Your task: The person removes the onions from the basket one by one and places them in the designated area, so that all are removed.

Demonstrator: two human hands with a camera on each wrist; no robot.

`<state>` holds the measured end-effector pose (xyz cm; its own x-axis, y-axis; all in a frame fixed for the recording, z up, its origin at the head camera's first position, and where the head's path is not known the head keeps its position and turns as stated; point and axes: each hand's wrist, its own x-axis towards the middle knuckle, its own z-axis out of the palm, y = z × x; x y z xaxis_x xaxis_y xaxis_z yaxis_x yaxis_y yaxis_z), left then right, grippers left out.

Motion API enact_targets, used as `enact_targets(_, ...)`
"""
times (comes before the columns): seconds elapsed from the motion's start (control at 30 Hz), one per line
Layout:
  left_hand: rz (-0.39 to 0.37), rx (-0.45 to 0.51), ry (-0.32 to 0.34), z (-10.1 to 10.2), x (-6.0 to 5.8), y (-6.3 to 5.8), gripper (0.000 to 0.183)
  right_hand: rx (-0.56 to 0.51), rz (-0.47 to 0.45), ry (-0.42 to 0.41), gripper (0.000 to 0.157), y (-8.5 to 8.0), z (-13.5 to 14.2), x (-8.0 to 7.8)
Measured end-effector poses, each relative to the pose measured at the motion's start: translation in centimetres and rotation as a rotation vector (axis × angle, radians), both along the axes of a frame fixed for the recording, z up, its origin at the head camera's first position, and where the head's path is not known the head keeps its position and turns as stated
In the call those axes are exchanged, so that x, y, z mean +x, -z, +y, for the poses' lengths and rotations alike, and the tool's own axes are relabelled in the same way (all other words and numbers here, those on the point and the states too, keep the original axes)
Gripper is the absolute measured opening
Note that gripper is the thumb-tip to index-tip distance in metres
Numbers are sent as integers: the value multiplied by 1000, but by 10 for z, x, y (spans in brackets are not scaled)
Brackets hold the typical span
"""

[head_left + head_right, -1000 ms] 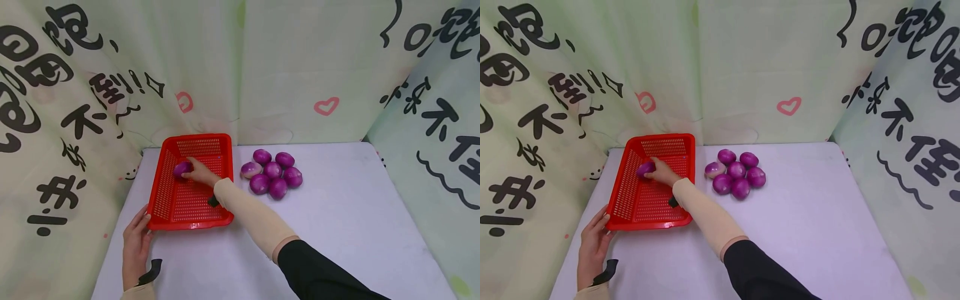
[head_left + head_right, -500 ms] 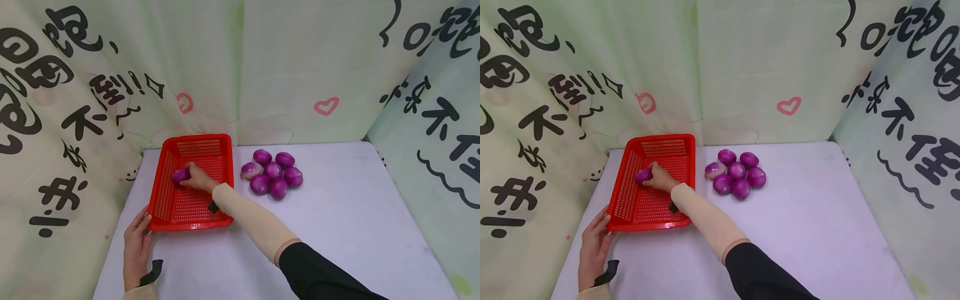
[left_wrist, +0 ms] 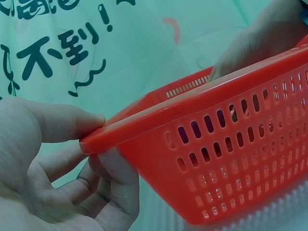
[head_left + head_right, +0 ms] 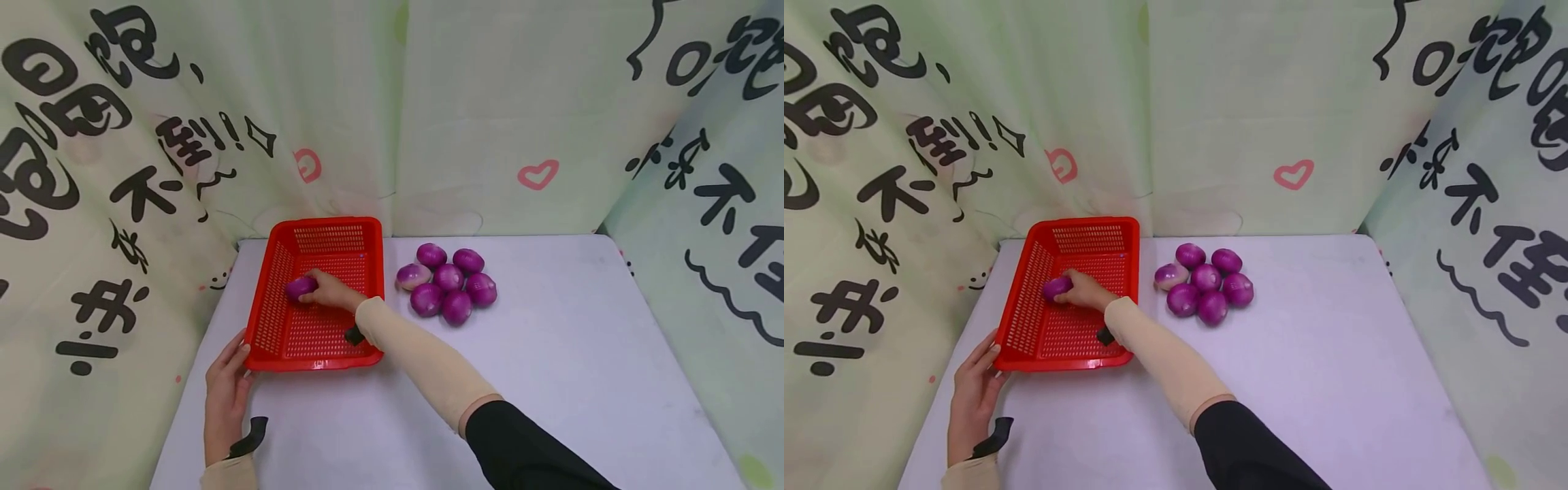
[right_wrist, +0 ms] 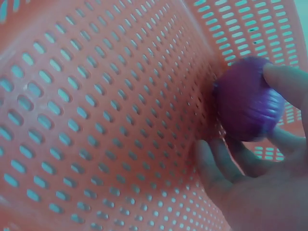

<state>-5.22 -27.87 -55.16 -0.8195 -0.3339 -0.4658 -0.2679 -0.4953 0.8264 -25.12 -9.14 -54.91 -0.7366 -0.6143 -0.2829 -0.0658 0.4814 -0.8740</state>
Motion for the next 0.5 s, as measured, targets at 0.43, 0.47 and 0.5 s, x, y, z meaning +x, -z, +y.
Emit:
enact_targets(0.43,-19,27,-16,-1,-1,-1,57,131,48,-268,54,-20,23,-3)
enact_targets(0.47,-15,30,-14,-1,-1,-1,58,138,65,-283,53,-22,26,-4)
enact_targets(0.5,-14,30,-12,0,-2,-2,58,148,82,-292,54,-26,29,-4)
